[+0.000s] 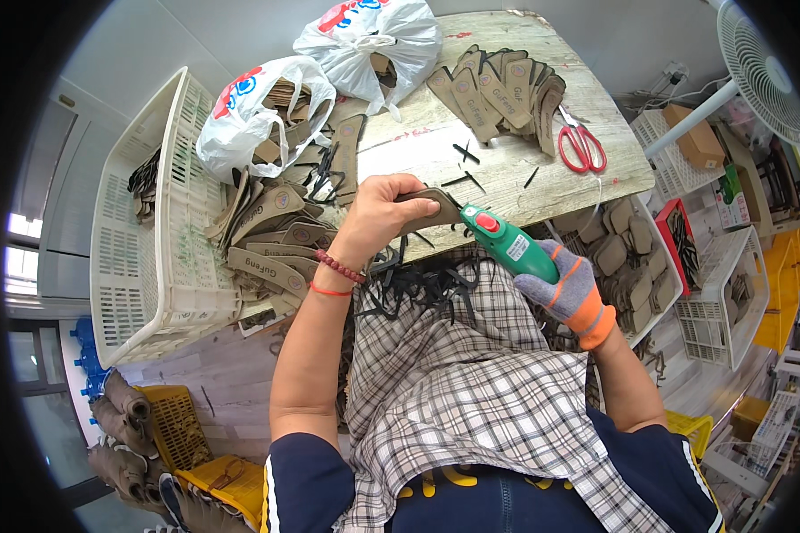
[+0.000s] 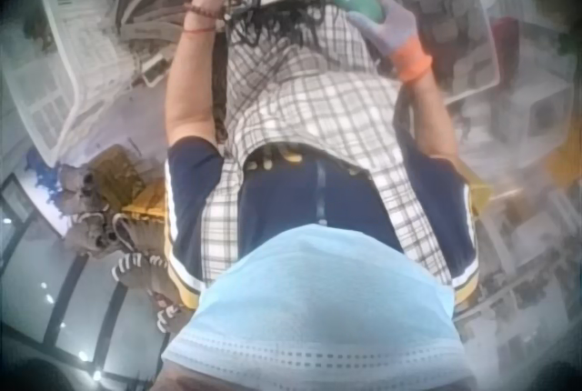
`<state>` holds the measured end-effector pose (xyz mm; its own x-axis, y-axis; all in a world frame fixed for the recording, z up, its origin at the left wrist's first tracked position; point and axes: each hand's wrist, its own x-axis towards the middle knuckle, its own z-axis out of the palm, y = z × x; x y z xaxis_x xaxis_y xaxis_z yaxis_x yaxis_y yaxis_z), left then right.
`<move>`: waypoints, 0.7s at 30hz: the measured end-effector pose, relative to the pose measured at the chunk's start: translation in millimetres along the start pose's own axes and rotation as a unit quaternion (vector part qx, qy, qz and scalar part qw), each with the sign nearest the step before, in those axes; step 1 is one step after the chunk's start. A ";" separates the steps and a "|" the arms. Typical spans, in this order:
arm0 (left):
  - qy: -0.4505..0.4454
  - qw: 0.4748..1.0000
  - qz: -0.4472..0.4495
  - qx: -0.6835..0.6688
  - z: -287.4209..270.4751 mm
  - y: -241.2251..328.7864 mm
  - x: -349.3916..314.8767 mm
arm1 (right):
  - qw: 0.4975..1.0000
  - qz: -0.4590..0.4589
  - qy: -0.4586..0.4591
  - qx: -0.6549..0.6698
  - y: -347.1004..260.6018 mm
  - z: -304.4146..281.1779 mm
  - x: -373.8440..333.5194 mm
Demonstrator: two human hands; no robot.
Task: The person uses a green rotary tool to trim black material from the edges of brown shoe insoles. They handle the insoles one at a time, rotating them to access different edges, and place trimmed pieces into a white basket. The person also retrieves additional insoles from plastic bags on the table.
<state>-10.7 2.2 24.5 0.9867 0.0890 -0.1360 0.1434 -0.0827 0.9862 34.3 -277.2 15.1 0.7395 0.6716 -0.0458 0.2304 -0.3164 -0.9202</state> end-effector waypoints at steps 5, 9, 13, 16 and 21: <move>-0.020 0.999 0.001 0.050 4.6 -3.9 0.8 | 1.000 0.017 -0.006 -0.006 -5.8 1.1 2.8; -0.030 0.998 -0.015 0.053 9.1 -0.9 0.9 | 1.000 0.016 -0.007 0.016 -6.1 1.9 6.9; -0.010 1.000 -0.021 -0.015 8.0 -6.1 1.0 | 1.000 0.016 0.018 0.014 -3.5 2.6 5.8; 0.019 0.998 -0.013 -0.059 1.1 -6.7 0.0 | 0.999 0.029 0.023 0.001 1.6 -0.6 0.8; 0.042 0.997 -0.002 -0.057 -2.1 -8.8 0.9 | 1.000 0.016 0.008 -0.016 0.1 -1.8 -2.5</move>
<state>-11.2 5.1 15.9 0.9755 0.1720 -0.1373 0.1338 0.0315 0.9905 33.6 -280.2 15.8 0.7569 0.6499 -0.0687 0.2262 -0.3592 -0.9054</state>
